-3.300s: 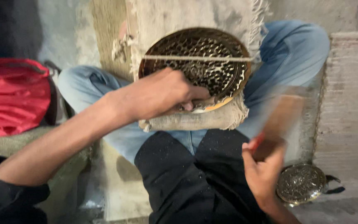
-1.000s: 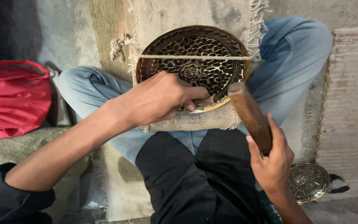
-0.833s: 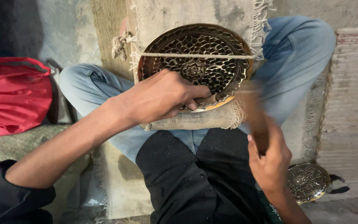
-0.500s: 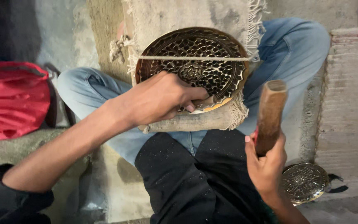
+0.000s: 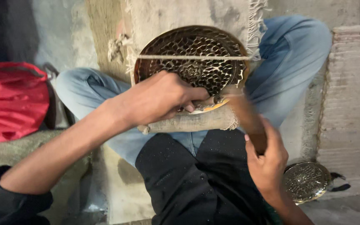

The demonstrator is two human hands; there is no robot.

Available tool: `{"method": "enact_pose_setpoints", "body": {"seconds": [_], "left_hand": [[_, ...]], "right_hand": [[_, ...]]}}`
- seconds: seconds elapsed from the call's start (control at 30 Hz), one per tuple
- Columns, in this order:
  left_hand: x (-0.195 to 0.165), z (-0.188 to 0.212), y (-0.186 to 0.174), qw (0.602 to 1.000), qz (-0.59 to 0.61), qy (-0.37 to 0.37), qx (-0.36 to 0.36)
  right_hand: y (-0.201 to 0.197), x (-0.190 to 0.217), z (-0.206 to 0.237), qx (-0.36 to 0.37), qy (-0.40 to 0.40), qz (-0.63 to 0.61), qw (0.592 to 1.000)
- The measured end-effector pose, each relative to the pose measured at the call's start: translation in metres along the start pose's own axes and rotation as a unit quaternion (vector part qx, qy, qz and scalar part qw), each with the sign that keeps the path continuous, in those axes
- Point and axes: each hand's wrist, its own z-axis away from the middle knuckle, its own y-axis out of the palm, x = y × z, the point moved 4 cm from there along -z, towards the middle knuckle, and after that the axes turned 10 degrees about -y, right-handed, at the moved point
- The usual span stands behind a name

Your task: The person sits cross-legged on the floor with an ornate brass tray resting on a cloth cushion on their lap. They hold a small punch against the tray's rim and repeatedly strike it with a wooden mallet, repositioning the punch along the edge to emboss the decorative metalwork.

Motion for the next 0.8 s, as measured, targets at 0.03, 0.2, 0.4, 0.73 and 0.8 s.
{"method": "enact_pose_setpoints", "body": {"seconds": [0.03, 0.2, 0.4, 0.73, 0.8], "left_hand": [[0.0, -0.001, 0.0, 1.0, -0.001, 0.011, -0.005], [0.0, 0.0, 0.002, 1.0, 0.002, 0.005, 0.007], [-0.003, -0.002, -0.001, 1.0, -0.001, 0.018, 0.0], [-0.003, 0.0, 0.0, 1.0, 0.001, 0.015, -0.012], [-0.003, -0.001, -0.001, 1.0, -0.004, 0.014, -0.005]], "right_hand": [[0.0, -0.001, -0.001, 0.003, 0.026, 0.0, 1.0], [-0.005, 0.007, -0.009, -0.006, 0.058, -0.015, 0.998], [-0.006, 0.01, -0.012, -0.034, 0.076, -0.065, 0.994], [-0.001, 0.012, -0.008, 0.012, 0.04, -0.015, 0.999], [-0.003, 0.002, -0.004, -0.077, 0.155, -0.151, 0.973]]}}
